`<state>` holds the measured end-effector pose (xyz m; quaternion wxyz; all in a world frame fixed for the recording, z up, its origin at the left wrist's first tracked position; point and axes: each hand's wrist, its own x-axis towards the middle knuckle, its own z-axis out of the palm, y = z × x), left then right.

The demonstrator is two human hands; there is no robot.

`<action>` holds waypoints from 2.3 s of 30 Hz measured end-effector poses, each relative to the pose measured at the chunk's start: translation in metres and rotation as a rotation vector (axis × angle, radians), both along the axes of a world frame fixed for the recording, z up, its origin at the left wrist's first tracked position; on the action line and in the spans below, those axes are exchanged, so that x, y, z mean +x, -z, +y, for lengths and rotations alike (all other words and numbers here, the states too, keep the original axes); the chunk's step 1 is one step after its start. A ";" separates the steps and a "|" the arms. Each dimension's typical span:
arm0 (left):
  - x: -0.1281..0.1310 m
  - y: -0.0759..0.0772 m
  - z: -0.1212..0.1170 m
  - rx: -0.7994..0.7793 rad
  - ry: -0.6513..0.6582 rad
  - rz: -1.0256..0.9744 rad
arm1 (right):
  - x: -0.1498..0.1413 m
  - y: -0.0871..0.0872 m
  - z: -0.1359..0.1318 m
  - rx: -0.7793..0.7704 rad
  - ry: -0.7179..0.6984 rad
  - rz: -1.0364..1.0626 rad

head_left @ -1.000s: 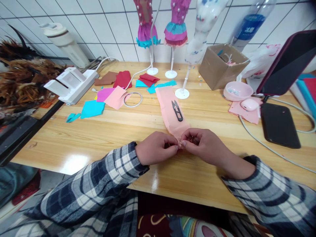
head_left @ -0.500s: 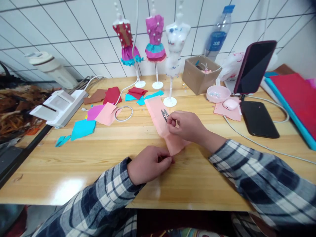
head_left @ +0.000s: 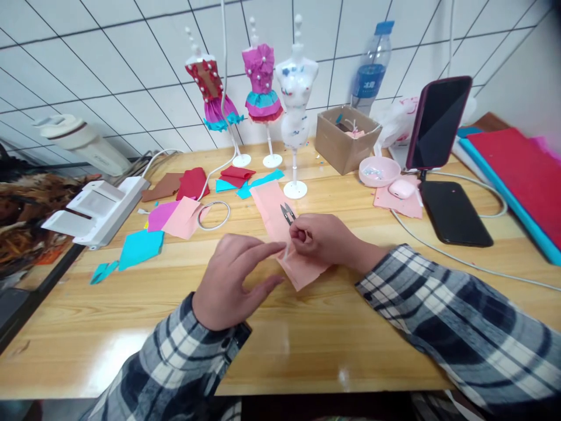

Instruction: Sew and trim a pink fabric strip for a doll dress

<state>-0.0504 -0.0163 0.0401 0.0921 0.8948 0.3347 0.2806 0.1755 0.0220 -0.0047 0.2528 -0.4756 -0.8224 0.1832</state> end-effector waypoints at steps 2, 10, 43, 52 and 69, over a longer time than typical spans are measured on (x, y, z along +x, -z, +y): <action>-0.008 0.002 0.008 0.145 0.015 0.120 | 0.001 -0.001 -0.004 -0.025 -0.027 0.036; 0.000 0.012 0.003 0.339 0.205 0.276 | 0.005 -0.002 -0.003 -0.021 -0.089 0.025; 0.003 0.021 0.000 0.323 0.339 0.220 | 0.011 0.003 0.006 0.058 0.051 -0.111; 0.014 0.021 -0.006 0.255 0.415 0.259 | 0.010 0.002 0.017 0.055 0.314 -0.226; 0.030 0.028 -0.009 0.410 0.344 0.259 | 0.119 -0.053 0.076 0.455 0.890 0.296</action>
